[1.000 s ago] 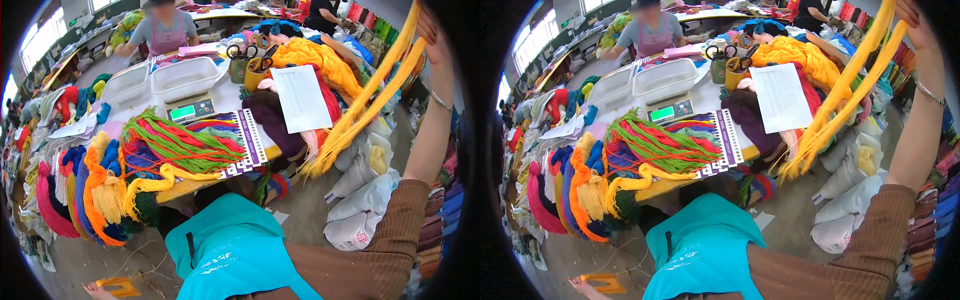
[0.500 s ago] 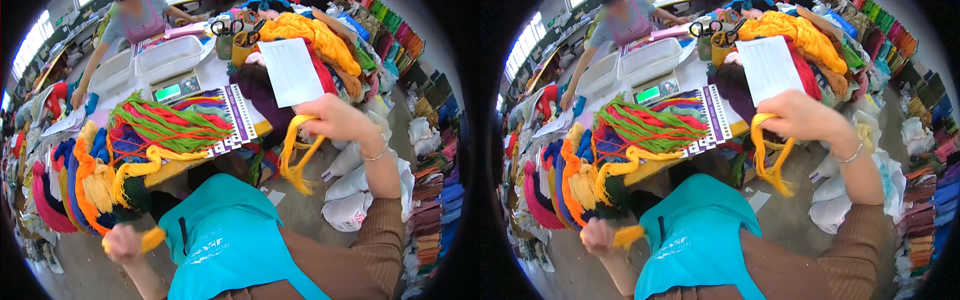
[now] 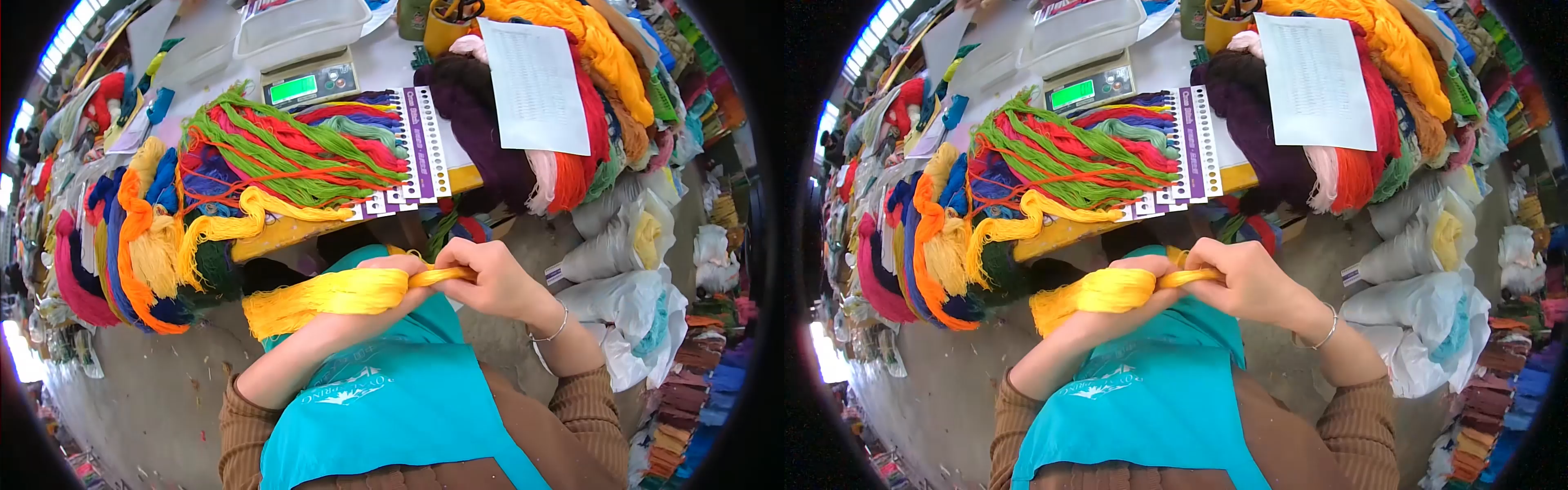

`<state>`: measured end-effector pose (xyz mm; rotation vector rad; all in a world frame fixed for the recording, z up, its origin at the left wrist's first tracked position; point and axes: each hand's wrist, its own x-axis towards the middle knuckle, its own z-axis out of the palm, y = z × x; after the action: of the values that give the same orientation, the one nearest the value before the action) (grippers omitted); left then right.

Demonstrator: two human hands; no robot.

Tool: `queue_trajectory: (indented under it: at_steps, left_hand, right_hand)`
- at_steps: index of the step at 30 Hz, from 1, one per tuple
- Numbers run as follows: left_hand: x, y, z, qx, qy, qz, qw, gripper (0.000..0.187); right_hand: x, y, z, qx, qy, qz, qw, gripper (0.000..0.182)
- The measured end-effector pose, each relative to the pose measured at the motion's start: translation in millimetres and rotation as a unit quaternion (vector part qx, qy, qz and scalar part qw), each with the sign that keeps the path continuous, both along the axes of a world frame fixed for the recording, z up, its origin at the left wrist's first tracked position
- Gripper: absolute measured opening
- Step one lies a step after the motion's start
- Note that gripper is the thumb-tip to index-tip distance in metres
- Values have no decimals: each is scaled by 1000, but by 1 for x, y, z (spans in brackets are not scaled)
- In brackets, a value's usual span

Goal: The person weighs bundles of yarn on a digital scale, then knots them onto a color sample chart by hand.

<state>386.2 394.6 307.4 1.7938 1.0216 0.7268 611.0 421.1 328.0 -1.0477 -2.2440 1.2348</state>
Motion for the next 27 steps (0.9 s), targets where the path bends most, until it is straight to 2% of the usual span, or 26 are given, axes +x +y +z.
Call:
queue_trajectory:
  at_steps: [1, 3, 4, 5, 6, 7, 9, 11, 12, 13, 14, 15, 16, 17, 18, 19, 20, 21, 22, 24, 25, 26, 27]
  left_hand:
    - [1, 0, 2, -5, 2, 3, 1000, 16]
    - [1, -1, 3, 2, 62, -34, 997, 18]
    - [3, -3, 8, -19, 50, -36, 998, 18]
    - [5, -2, 8, -25, 51, -32, 998, 18]
    - [6, -1, 8, 20, 40, -33, 998, 17]
    - [6, 1, 7, 64, 29, -34, 997, 17]
    - [1, 5, 8, 68, 37, 6, 997, 17]
    - [-5, 7, 6, 64, 5, 82, 995, 19]
    - [-10, 8, 0, 75, 39, 123, 989, 19]
    - [-14, 8, -4, 0, 2, 145, 989, 17]
    - [-18, 8, -8, -73, -35, 167, 983, 15]
    - [-19, 13, -16, -154, -129, 178, 963, 14]
    - [-22, 14, -19, -246, -213, 186, 927, 15]
    - [-24, 14, -18, -334, -294, 191, 875, 15]
    - [-22, 15, -17, -337, -324, 205, 860, 17]
    - [-23, 15, -25, -339, -325, 207, 858, 17]
    - [-25, 14, -40, -297, -312, 211, 877, 15]
    - [-26, 15, -46, -255, -298, 215, 894, 14]
    - [-29, 15, -48, -148, -153, 227, 950, 13]
    - [-31, 14, -47, -123, -123, 225, 959, 13]
    - [-32, 14, -47, -95, -92, 223, 966, 12]
    - [-37, 14, -57, -135, -151, 212, 956, 13]
    - [-39, 14, -59, -136, -151, 216, 955, 13]
  right_hand:
    - [3, 3, -3, -88, 22, 8, 996, 50]
    - [4, 15, -18, 15, 105, 78, 991, 89]
    - [3, 21, -24, -14, 91, 108, 990, 112]
    - [-3, 25, -29, -47, 136, 117, 983, 111]
    - [-13, 27, -34, -79, 180, 126, 972, 111]
    - [-27, 22, -47, -204, 310, 123, 920, 113]
    - [-41, 30, -46, -177, 302, 144, 926, 114]
    - [-48, 34, -54, -195, 281, 97, 934, 111]
    - [-50, 37, -51, -218, 264, 75, 937, 110]
    - [-50, 39, -39, -178, 190, 58, 964, 100]
    - [-52, 39, -42, -182, 190, 63, 963, 100]
    - [-54, 40, -45, -147, 175, 51, 972, 93]
    - [-56, 40, -48, -110, 158, 38, 980, 85]
    - [-56, 42, -46, -121, 110, 31, 986, 75]
    - [-58, 43, -49, -124, 109, 33, 986, 75]
    - [-61, 43, -52, -63, 126, 19, 990, 66]
    - [-62, 43, -56, -2, 142, 5, 990, 58]
    - [-63, 44, -61, -5, 140, 5, 990, 58]
    - [-63, 44, -67, 51, 142, 9, 988, 48]
    - [-67, 43, -85, 182, 176, -4, 967, 30]
    - [-65, 44, -87, 180, 176, -1, 968, 30]
    - [-61, 44, -88, 214, 155, 14, 964, 30]
    - [-60, 44, -89, 247, 135, 29, 959, 31]
